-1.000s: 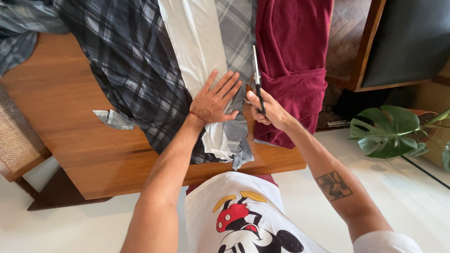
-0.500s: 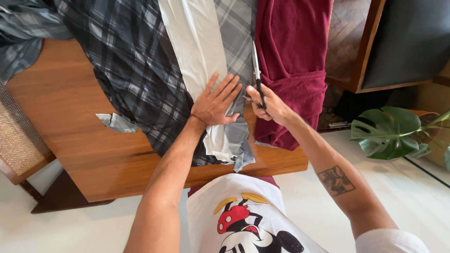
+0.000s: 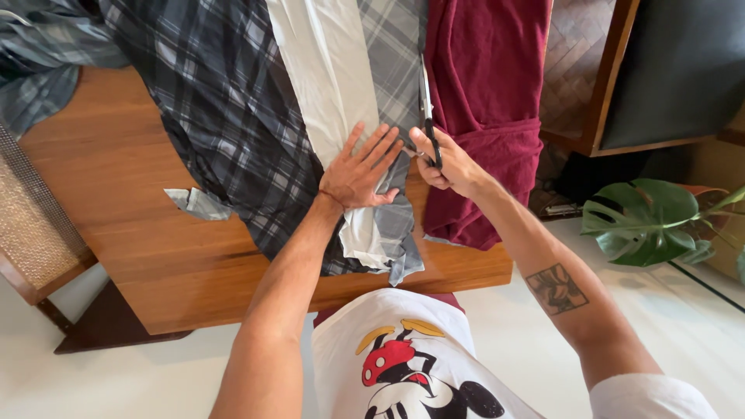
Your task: Cutting several pieces of fabric using scissors on a wooden table.
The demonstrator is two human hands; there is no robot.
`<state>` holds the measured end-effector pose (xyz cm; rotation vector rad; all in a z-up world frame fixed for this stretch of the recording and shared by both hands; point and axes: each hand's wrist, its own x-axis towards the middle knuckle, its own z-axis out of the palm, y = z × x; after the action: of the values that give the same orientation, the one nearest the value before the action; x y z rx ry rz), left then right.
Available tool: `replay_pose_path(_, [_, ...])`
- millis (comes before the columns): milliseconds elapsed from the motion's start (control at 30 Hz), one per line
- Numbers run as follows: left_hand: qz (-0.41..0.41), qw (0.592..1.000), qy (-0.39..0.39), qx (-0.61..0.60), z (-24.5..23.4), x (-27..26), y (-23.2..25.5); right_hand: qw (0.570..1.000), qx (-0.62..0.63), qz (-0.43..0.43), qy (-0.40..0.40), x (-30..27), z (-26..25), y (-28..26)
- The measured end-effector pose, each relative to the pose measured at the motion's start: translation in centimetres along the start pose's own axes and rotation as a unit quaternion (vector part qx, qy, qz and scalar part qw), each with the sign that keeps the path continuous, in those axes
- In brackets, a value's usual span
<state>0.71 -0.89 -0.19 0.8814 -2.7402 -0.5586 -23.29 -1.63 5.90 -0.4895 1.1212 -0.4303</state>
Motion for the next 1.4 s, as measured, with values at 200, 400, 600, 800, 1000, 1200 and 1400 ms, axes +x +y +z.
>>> replay_pose_path(200, [-0.002, 1.0, 0.001, 0.005, -0.3, 0.0, 0.1, 1.0, 0.002, 0.016, 0.017, 0.5, 0.1, -0.4])
replay_pose_path(400, [-0.006, 1.0, -0.006, -0.007, 0.4, -0.1, 0.0, 1.0, 0.005, -0.009, -0.005, -1.0, -0.7, 0.0])
replay_pose_path(600, [-0.019, 0.998, 0.048, -0.02, 1.2, -0.8, 0.2, 0.994, 0.055, -0.004, -0.094, -9.9, 0.3, 4.3])
replay_pose_path(800, [-0.044, 0.995, 0.087, -0.021, 1.0, -1.4, -0.9, 0.979, 0.172, -0.009, -0.108, -18.7, 0.8, 15.3])
replay_pose_path(1000, [-0.095, 0.988, 0.047, 0.112, -0.2, -0.8, 3.0, 0.989, 0.116, -0.058, -0.068, -23.2, 2.3, 18.9])
replay_pose_path(1200, [-0.036, 0.993, 0.065, 0.088, 4.1, -0.4, 8.8, 0.989, 0.114, -0.08, -0.043, -25.1, 0.1, 17.1])
replay_pose_path(1400, [-0.196, 0.974, 0.065, 0.094, 3.3, -2.4, 14.1, 0.986, 0.068, -0.082, -0.132, -27.8, -11.1, 17.0])
